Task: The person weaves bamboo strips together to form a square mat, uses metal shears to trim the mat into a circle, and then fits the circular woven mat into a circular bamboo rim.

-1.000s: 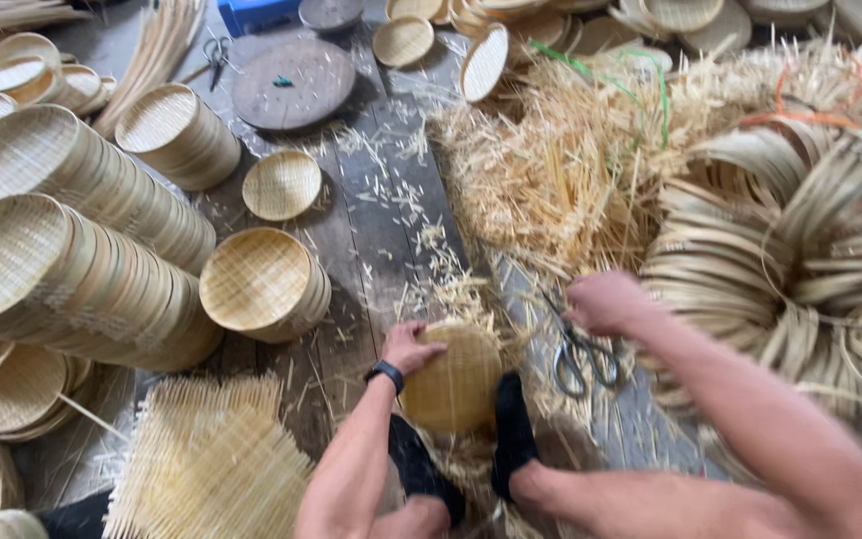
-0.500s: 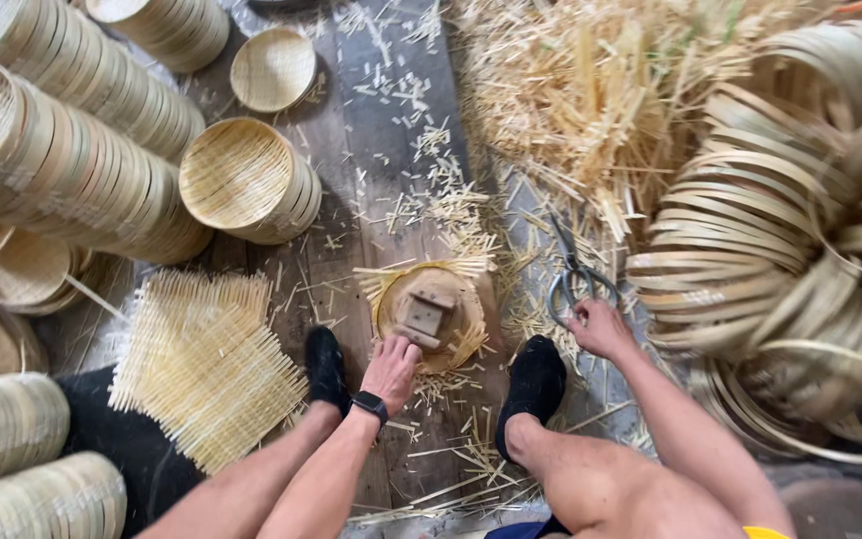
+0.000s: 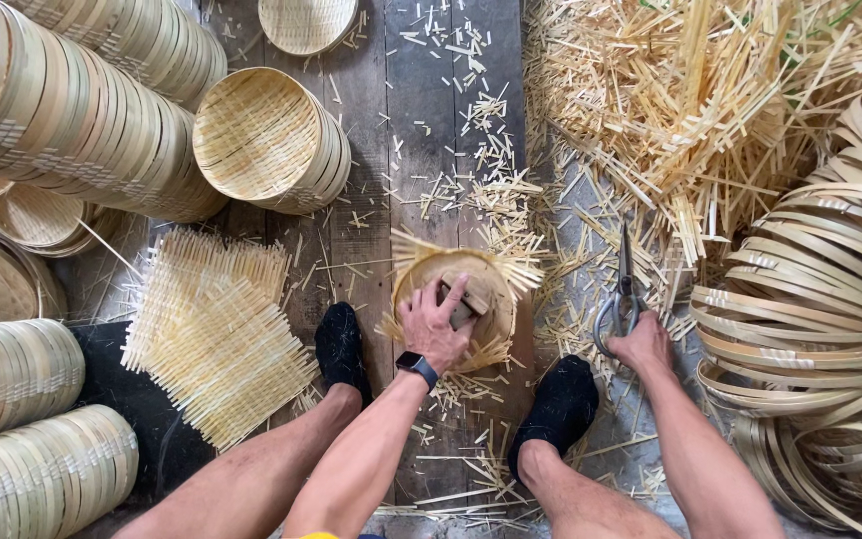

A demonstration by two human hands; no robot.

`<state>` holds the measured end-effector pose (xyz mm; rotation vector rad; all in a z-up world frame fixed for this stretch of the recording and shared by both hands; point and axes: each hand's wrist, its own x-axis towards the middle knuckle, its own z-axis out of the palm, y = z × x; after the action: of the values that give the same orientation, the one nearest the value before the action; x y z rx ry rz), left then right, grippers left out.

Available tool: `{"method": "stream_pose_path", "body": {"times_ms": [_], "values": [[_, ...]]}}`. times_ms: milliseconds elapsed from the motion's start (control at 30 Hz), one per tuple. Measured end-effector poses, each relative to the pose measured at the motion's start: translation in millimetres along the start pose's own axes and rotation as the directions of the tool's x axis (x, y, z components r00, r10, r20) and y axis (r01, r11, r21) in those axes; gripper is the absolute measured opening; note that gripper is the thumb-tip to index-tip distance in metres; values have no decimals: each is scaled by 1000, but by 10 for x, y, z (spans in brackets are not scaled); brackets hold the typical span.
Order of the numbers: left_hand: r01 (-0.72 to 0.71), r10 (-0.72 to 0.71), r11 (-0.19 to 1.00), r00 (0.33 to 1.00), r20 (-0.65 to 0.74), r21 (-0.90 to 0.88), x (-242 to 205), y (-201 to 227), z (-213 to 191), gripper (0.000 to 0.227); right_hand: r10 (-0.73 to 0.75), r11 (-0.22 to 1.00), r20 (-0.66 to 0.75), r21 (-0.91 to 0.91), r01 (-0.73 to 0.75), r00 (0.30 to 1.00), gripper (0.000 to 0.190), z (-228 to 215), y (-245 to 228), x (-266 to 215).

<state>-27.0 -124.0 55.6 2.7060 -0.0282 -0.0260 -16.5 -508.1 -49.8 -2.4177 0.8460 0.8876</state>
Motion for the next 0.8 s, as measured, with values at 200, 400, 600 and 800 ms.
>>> {"method": "stream_pose_path", "body": {"times_ms": [200,400,600,800], "values": [[-163,161,985,986,-38,-62,-15,186,-47,97,-100,977,175,202,64,979,39,4,246,-170],[-366,366,930,904,220,-45,197,30,-92,94,-230,973,52,50,227,972,52,-59,105,-710],[37,-32,983,999,29,-182,-19,454,-59,98,-611,771,-84,-289,568,787,67,-320,-250,-921],[-50,51,999,991,128,-9,-11,564,31,87,-655,540,54,-665,516,754,71,-188,-773,-754]]}}
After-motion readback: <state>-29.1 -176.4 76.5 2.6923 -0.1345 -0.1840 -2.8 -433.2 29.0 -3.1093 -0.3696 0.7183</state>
